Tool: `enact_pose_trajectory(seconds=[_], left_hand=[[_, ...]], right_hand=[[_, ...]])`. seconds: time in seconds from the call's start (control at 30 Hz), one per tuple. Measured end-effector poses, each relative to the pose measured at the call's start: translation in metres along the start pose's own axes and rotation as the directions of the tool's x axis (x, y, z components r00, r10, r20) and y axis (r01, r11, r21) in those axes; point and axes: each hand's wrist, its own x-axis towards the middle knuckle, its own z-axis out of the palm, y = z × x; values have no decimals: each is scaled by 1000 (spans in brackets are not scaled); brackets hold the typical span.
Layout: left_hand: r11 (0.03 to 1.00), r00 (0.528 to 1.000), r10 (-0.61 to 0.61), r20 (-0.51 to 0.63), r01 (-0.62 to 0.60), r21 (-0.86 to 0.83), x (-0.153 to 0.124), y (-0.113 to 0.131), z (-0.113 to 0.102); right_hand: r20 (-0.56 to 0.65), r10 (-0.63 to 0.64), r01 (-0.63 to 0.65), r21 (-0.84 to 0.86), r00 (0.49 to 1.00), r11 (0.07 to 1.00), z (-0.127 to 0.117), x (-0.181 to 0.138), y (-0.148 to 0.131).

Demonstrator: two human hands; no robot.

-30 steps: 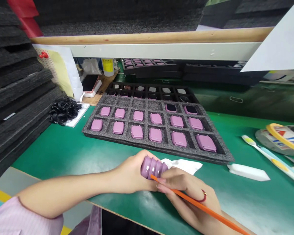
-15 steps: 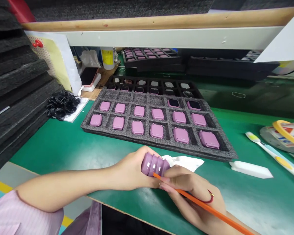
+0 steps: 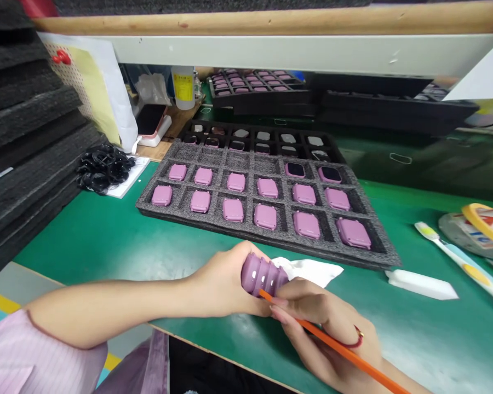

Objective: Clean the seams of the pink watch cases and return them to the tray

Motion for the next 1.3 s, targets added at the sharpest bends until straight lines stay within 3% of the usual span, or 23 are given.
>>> enact_pose_trajectory(seconds=[0.57, 0.87, 1.13, 1.3], left_hand=[[1000, 1000, 5, -7, -5, 26, 0, 0, 0], [998, 998, 54, -12, -54, 28, 2, -3, 3], [998, 1000, 14, -18, -13, 60, -1, 2, 3], [997, 1000, 15, -24, -13, 72, -2, 1, 3]], right_hand=[[36, -37, 37, -9, 999, 999, 1, -4, 4], [67, 25, -22, -43, 997, 999, 3, -4, -3], [13, 122, -121, -34, 992, 992, 3, -6, -3], [45, 126, -125, -14, 991, 992, 3, -4, -5]])
